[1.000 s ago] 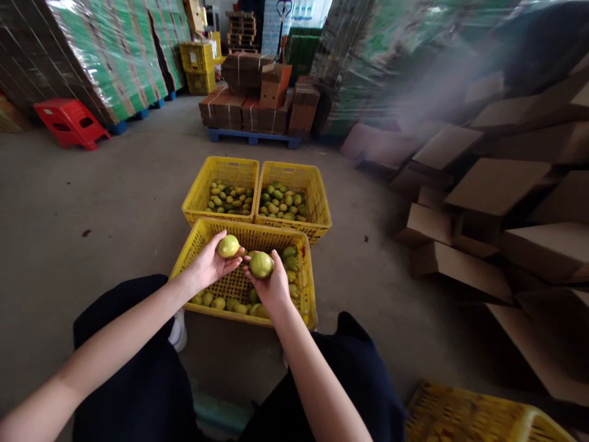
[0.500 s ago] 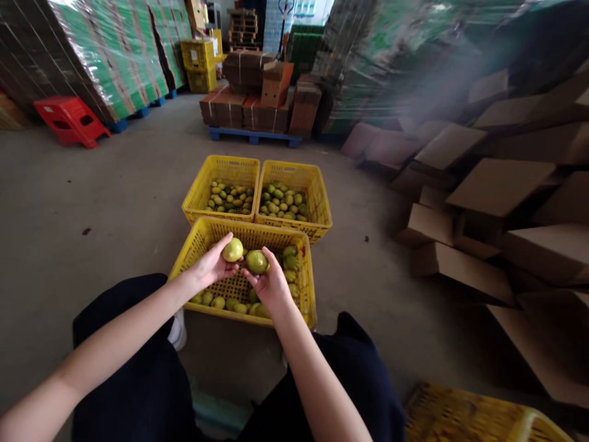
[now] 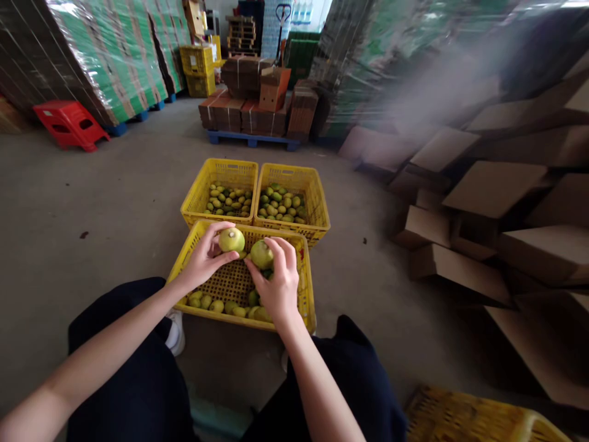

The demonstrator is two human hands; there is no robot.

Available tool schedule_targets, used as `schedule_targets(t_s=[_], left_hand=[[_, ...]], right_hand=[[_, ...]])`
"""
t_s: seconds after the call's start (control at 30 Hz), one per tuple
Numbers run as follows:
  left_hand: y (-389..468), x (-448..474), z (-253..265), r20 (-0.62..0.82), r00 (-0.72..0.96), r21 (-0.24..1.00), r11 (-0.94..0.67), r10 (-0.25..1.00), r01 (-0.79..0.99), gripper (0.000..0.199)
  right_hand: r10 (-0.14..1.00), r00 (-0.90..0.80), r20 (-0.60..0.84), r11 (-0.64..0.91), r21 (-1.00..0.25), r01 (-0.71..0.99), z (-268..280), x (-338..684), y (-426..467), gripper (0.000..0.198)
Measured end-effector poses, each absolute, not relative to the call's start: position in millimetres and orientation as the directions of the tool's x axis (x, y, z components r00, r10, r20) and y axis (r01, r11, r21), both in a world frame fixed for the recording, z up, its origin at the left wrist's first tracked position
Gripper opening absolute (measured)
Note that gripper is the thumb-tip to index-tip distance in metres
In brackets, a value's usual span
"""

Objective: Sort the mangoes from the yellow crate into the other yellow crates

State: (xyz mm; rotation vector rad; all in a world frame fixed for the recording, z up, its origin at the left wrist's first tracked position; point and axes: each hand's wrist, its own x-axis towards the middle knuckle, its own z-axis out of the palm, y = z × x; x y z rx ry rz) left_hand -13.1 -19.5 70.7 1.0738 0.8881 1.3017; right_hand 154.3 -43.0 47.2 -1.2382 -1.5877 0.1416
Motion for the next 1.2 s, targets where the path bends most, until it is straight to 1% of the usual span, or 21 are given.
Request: schedule_targets(t_s=[0.03,0.1,0.2,0.27,0.33,0.4,0.5,0.57,0.63,0.7,0.8,0.87,0.97,1.07,1.13,1.2], left_hand=[[-19,-13,71,0.092,0.088,0.958,-0.064,0.992,-0.280,0.048],[-19,-13,70,0.162,0.085,0.964,-0.140,0.983,-0.227,0.047],[-19,-14,67,0.295,0.106,0.952,-0.283,0.950,-0.115,0.043],[-19,-15,67,0.353,0.130,0.935,-0.346,0.927,-0.071,0.040],[-19,-15,66,0.374,0.145,0.927,-0.369,0.916,-0.062,0.038],[-20,-16,67,0.356,0.145,0.935,-0.349,0.923,-0.069,0.040],[-20,-16,68,0.289,0.138,0.956,-0.279,0.947,-0.091,0.044],[-18,-17,68,0.280,0.136,0.957,-0.265,0.950,-0.117,0.043],[-16,-17,67,0.288,0.125,0.952,-0.270,0.949,-0.147,0.042],[-13,-18,66,0.255,0.093,0.955,-0.236,0.963,-0.178,0.043],[-10,-18,64,0.120,0.086,0.967,-0.096,0.989,-0.238,0.043],[-9,-19,63,0.031,0.114,0.956,0.003,0.993,-0.294,0.041],[-7,-21,60,-0.090,0.140,0.897,0.141,0.986,-0.420,0.039],[-5,-22,57,-0.167,0.181,0.812,0.240,0.969,-0.532,0.033],[-4,-22,54,-0.213,0.202,0.769,0.292,0.956,-0.569,0.026],[-3,-21,53,-0.265,0.210,0.736,0.338,0.941,-0.586,0.021]], right_hand=[[0.722,0.073,0.688,0.476,-0.570,0.669,46,155,-43,0.042],[0.671,0.033,0.741,0.500,-0.484,0.718,45,155,-44,0.042],[0.625,0.016,0.780,0.528,-0.439,0.727,44,153,-44,0.047],[0.614,0.030,0.788,0.545,-0.452,0.706,44,152,-44,0.054],[0.616,0.053,0.786,0.552,-0.479,0.683,43,151,-44,0.058],[0.624,0.071,0.778,0.549,-0.501,0.669,43,151,-43,0.057],[0.638,0.086,0.765,0.552,-0.532,0.642,41,152,-43,0.051],[0.661,0.100,0.744,0.561,-0.579,0.592,40,153,-43,0.047],[0.719,0.123,0.684,0.549,-0.668,0.502,39,153,-41,0.045],[0.795,0.155,0.586,0.494,-0.775,0.395,39,154,-39,0.045],[0.890,0.196,0.412,0.373,-0.905,0.207,42,154,-36,0.047],[0.940,0.195,0.279,0.277,-0.960,0.034,46,153,-35,0.048],[0.979,0.175,0.106,0.143,-0.967,-0.212,52,153,-35,0.045],[0.989,0.143,-0.033,0.026,-0.920,-0.392,56,154,-34,0.035],[0.991,0.092,-0.100,-0.045,-0.880,-0.473,57,154,-34,0.032],[0.991,0.050,-0.126,-0.083,-0.858,-0.507,58,154,-34,0.032]])
